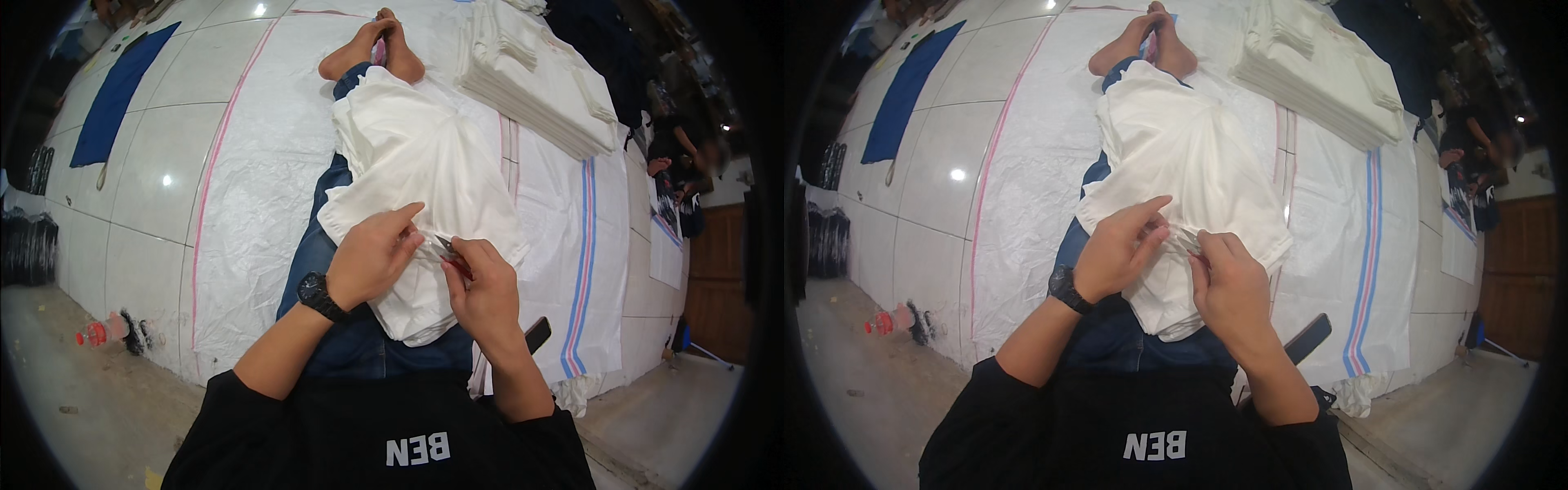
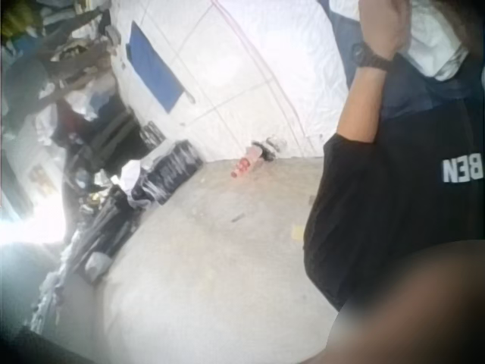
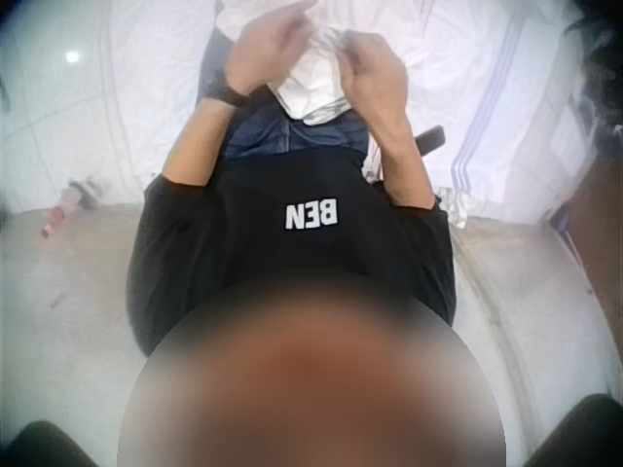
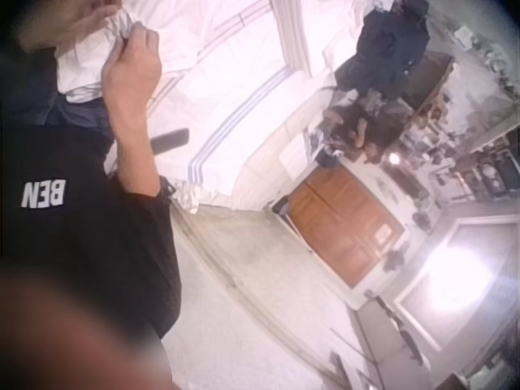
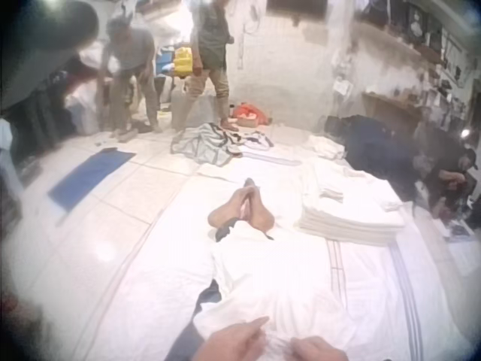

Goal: The person sits on the floor and folds white shirts, then uses small scissors to trim loose threads from the collars and edges. The person handles shirts one at a time, smoothing them before cutting.

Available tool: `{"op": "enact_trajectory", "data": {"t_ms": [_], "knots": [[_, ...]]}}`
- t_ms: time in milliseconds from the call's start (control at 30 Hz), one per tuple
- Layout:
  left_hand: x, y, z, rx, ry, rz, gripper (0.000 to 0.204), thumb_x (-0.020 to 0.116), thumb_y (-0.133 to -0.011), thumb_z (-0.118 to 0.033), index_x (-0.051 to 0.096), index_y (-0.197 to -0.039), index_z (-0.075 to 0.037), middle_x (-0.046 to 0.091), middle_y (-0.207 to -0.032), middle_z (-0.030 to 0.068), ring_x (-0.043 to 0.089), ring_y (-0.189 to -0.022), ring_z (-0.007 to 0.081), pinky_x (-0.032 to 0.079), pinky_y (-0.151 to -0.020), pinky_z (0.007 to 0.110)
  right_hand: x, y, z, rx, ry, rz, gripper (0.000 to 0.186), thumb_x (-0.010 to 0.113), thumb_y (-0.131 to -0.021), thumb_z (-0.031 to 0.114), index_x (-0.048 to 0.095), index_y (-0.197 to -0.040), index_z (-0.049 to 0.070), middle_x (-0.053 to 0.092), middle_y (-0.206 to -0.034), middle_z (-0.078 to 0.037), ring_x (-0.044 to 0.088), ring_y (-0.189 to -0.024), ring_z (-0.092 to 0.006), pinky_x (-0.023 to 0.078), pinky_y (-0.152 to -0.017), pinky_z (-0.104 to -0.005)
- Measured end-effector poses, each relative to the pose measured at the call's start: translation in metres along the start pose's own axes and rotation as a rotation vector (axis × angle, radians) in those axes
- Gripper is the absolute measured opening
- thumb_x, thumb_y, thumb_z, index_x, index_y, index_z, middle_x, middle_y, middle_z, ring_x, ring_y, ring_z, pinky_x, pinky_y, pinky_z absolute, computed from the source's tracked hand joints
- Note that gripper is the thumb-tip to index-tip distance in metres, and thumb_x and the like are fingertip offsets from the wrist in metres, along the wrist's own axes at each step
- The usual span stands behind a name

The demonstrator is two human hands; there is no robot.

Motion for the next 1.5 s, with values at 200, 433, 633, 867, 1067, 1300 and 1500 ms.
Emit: {"op": "enact_trajectory", "data": {"t_ms": [200,433,633,867,1067,1300,1500], "knots": [[0.008,-0.001,-0.002,0.119,-0.117,-0.018,0.012,0.074,-0.094,-0.01,0.075,-0.103,-0.003,0.073,-0.091,0.0145,0.069,-0.081,0.0314,0.054,-0.074,0.039,-0.005,0.001,-0.014,0.082,-0.153,-0.048,0.03,0.079,-0.087,-0.005,0.07,-0.116,-0.005,0.073,-0.098,-0.017,0.076,-0.083,-0.0239,0.061,-0.076,-0.0317],[0.003,0.003,0.013,-0.021,-0.055,0.033,0.01,0.07,-0.098,-0.009,0.075,-0.101,-0.001,0.073,-0.089,0.015,0.07,-0.081,0.0329,0.054,-0.074,0.039,0.002,0.002,0.005,-0.031,0.121,-0.015,0.03,0.078,-0.086,-0.003,0.072,-0.116,0.0,0.072,-0.099,-0.014,0.074,-0.081,-0.0305,0.059,-0.071,-0.0375],[0.003,0.005,0.008,-0.001,-0.065,0.041,0.012,0.068,-0.099,-0.01,0.075,-0.103,-0.001,0.075,-0.089,0.0154,0.071,-0.08,0.0312,0.054,-0.073,0.037,0.012,0.0,0.018,-0.094,0.316,-0.005,0.025,0.076,-0.089,0.001,0.072,-0.113,0.003,0.069,-0.095,-0.013,0.07,-0.08,-0.035,0.055,-0.069,-0.0424],[0.001,0.008,0.016,-0.109,-0.02,0.036,0.015,0.065,-0.102,-0.011,0.076,-0.105,-0.001,0.077,-0.092,0.0152,0.073,-0.081,0.0268,0.054,-0.073,0.034,0.013,-0.002,0.021,-0.128,0.261,0.023,0.021,0.07,-0.089,0.004,0.07,-0.11,0.002,0.067,-0.093,-0.011,0.07,-0.083,-0.032,0.056,-0.07,-0.043],[-0.023,0.019,0.017,-0.056,0.076,-0.104,0.013,0.064,-0.102,-0.009,0.073,-0.102,0.0,0.075,-0.088,0.0159,0.073,-0.079,0.0286,0.054,-0.072,0.036,0.02,-0.003,0.021,-0.15,0.337,0.048,0.024,0.07,-0.087,0.005,0.07,-0.111,0.001,0.068,-0.094,-0.012,0.07,-0.087,-0.0326,0.057,-0.073,-0.0424],[-0.158,0.101,0.096,-0.401,-0.685,0.014,0.013,0.071,-0.097,-0.012,0.072,-0.103,0.0,0.075,-0.101,0.0153,0.071,-0.094,0.0344,0.055,-0.082,0.041,0.001,0.0,-0.033,0.192,-0.362,0.013,0.035,0.08,-0.087,-0.001,0.07,-0.121,-0.002,0.076,-0.103,-0.014,0.077,-0.09,-0.0238,0.06,-0.083,-0.0312],[-0.128,0.101,0.052,-0.126,-0.518,-0.164,0.028,0.077,-0.091,-0.014,0.071,-0.116,-0.002,0.072,-0.118,0.0179,0.067,-0.111,0.039,0.053,-0.096,0.046,-0.002,0.004,-0.042,0.263,-0.595,-0.067,0.03,0.08,-0.091,-0.001,0.071,-0.12,-0.005,0.078,-0.105,-0.013,0.075,-0.098,-0.0168,0.059,-0.089,-0.0296]]}}
Point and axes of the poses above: each hand's wrist, its own y-axis away from the middle knuckle, its own x-axis out of the palm, z = x × y, the point moved 10 cm from there along -y, towards the middle knuckle
